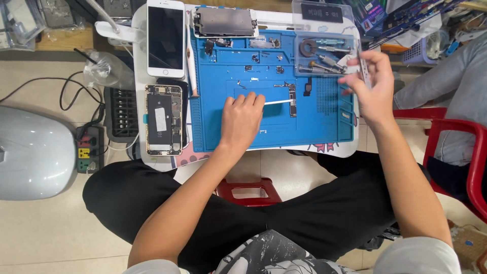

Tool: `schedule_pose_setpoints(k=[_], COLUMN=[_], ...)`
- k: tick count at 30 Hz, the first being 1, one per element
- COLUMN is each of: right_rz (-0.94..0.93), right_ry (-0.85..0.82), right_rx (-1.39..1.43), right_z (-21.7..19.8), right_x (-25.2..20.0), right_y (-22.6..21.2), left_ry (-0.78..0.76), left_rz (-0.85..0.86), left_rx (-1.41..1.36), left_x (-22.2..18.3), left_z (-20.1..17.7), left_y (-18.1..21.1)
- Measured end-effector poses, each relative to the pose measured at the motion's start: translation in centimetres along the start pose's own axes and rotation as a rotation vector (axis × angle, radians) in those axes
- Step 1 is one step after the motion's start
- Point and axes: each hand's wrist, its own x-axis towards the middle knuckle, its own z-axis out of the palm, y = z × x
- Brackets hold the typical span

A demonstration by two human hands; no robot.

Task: The person is repairing a disassembled smartphone on a blue work mat. They use a screwdriver to remove and place screws, and tweezers to handle small components and connectors. The person also uses a soldering iron to work on the circuit board.

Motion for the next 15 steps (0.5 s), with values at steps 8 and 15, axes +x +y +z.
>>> schedule_pose_setpoints(k=[8, 15], right_rz=[0.038, -0.252], right_ry=[0.070, 0.063], right_rx=[-0.090, -1.058], right_z=[0.4, 1.4], right_x=[-2.8, -1.7], right_y=[4.6, 4.0], left_ry=[0.045, 0.024], left_rz=[0.050, 0.089], left_rx=[0.023, 0.074], left_x=[0.9, 1.5], left_z=[0.3, -0.7], left_y=[-0.8, -1.6])
